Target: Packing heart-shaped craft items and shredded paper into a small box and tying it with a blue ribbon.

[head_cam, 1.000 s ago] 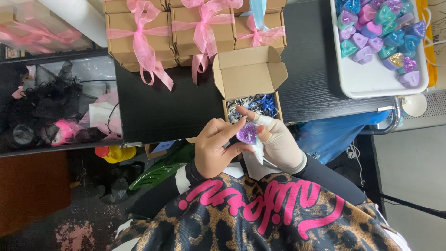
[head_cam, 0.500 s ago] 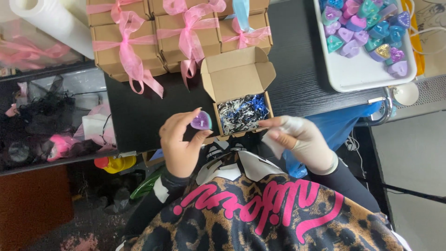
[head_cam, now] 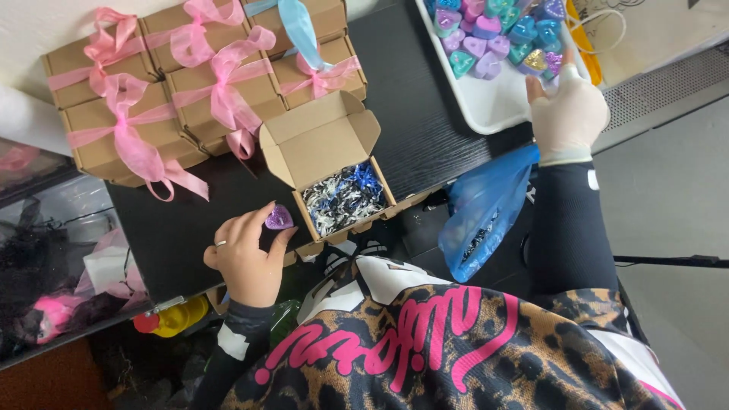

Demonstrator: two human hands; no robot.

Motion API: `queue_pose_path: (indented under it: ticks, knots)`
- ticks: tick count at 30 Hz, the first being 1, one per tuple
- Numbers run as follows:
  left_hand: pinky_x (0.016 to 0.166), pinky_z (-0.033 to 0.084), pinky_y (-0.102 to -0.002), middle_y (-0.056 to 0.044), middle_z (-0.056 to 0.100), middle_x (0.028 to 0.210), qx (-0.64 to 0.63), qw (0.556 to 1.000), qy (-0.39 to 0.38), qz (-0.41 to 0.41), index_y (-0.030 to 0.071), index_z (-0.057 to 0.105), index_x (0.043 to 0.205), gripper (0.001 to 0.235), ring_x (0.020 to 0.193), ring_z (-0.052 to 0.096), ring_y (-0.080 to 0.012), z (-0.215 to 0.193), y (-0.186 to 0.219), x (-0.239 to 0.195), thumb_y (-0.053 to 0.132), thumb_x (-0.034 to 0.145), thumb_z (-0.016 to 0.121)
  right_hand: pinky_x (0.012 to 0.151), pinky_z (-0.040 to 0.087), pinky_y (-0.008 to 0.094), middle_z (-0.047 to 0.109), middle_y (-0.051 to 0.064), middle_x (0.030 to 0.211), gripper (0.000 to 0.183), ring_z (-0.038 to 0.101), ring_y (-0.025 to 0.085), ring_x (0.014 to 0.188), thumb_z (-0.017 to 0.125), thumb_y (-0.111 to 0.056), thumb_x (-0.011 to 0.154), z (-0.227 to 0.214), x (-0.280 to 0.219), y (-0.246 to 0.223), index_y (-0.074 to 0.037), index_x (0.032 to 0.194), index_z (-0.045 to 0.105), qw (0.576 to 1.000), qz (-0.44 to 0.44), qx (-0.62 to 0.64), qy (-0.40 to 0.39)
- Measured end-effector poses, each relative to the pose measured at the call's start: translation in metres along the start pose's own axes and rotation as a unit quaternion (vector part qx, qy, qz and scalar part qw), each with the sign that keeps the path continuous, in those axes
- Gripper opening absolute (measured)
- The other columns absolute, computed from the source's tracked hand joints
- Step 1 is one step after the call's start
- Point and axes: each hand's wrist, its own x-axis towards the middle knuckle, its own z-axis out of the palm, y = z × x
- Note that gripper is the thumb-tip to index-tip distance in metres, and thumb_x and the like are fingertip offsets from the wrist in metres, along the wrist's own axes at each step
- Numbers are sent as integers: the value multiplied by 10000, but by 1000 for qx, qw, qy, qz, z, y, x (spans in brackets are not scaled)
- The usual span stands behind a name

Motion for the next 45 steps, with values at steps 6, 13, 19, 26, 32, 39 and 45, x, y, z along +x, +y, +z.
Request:
queue_pose_path:
  ticks: [6,13,19,26,32,39,45]
  knots:
    - [948,285,-465,13,695,1147,12,1000,0,5,199,727,1260,485,1164,582,-248,3,1,0,403,830,824,659,541,470,719,207,826,736,708,368,773,687,-521,1000,10,31,2,-6,1508,553,986,51,-64,-144]
    - [973,278,-470,20,683,1160,24,1000,9,5,198,719,1259,502,1168,581,-229,7,0,-2,409,819,835,738,552,479,736,189,922,601,705,375,853,609,-522,1051,32,32,8,-18,1372,670,975,33,-107,-190]
    - [980,277,-473,21,678,1157,22,1000,3,6,194,718,1261,498,1152,587,-229,6,1,-1,392,820,837,649,531,471,732,173,814,553,700,356,754,650,-491,987,9,23,-11,-155,1426,669,983,-4,-81,-167]
    - [1002,289,-466,13,677,1150,13,1000,7,18,187,716,1262,493,1142,588,-233,4,2,2,362,817,840,683,545,412,732,159,808,765,714,305,744,832,-459,889,-15,12,-15,-94,1522,606,983,-29,-17,-178]
    - [935,282,-461,31,684,1140,25,999,-9,-19,219,720,1295,502,1107,600,-218,3,6,6,356,827,842,675,540,406,740,148,840,539,713,298,753,863,-439,871,8,16,-3,-66,1247,761,987,-33,15,-154]
    - [916,337,-491,-114,641,1196,-6,997,74,6,27,636,1408,819,1097,572,-291,1,5,10,497,753,783,666,540,367,734,147,808,499,702,266,702,900,-381,922,-42,-5,-44,-18,1230,748,993,-42,46,-96]
    - [935,481,-383,-65,677,1064,-111,984,123,66,107,672,1297,353,1015,631,-248,-26,42,9,310,1013,724,516,481,238,697,21,658,521,638,78,564,855,-245,798,-125,-39,-150,-29,1248,706,891,-27,342,-298]
